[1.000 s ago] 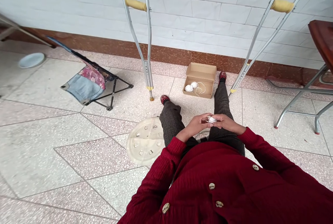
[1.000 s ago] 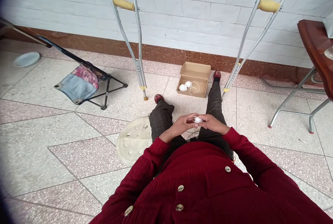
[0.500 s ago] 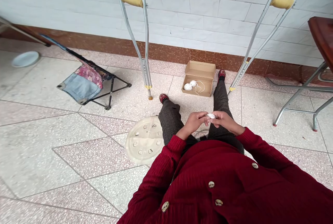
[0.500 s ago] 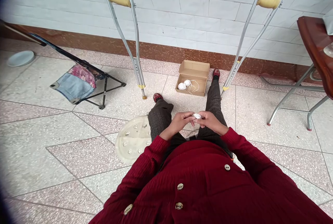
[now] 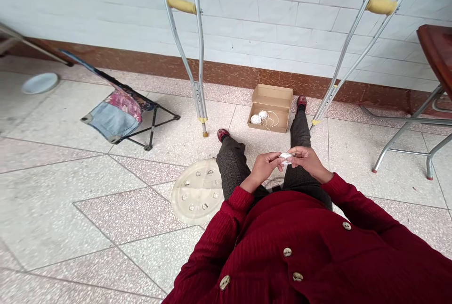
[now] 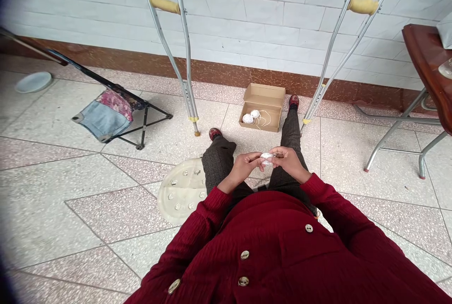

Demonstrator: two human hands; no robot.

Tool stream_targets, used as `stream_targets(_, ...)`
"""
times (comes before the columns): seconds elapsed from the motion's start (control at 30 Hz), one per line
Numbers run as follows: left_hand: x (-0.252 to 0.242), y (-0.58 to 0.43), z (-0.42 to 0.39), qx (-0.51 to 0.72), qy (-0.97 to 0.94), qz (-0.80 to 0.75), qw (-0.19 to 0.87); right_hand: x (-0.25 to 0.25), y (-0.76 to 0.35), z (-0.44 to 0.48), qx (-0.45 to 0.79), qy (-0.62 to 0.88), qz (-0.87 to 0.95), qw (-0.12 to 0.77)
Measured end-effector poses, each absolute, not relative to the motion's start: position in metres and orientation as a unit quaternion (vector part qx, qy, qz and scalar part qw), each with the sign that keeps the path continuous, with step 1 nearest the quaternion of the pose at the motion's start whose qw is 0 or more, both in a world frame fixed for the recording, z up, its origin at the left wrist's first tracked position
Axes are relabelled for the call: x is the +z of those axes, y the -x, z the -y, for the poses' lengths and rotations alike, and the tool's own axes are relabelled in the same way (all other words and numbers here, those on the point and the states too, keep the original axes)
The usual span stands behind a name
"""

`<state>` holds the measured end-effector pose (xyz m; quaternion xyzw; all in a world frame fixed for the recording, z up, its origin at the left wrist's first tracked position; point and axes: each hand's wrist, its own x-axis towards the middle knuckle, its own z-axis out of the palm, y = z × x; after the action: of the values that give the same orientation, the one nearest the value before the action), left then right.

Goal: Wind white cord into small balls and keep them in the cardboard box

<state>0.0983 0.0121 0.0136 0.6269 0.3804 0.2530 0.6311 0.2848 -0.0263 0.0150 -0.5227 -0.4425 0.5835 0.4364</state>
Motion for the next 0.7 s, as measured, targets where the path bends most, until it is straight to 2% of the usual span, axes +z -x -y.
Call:
stream_targets(0.1, 0.012, -0.091, -0.012, 0.229, -0.651, -0.386, 0.612, 0.011, -0.29, 0.023, 0.569, 0.535, 0.432, 0.451)
stream_targets(0.23, 0.025, -0.074, -0.023, 0.164, -0.755, -0.387, 0.503, 0.012, -0.299, 0.021, 0.561, 0.54, 0.455, 0.432)
stream_targets(0.4, 0.04, -0.07, -0.047, 0.208, -0.786, -0.398, 0.424, 0.027, -0.292, 0.026, 0.609, 0.482, 0.494, 0.392)
stream_targets(0.6, 0.01, -0.096, -0.03, 0.19, -0.741, -0.408, 0.498, 0.031, -0.284, 0.017, 0.552, 0.524, 0.433, 0.483)
stream_targets(0.7, -0.002, -0.104, -0.011, 0.169, -0.726, -0.412, 0.524, 0.021, -0.286, 0.014, 0.516, 0.562, 0.437, 0.476)
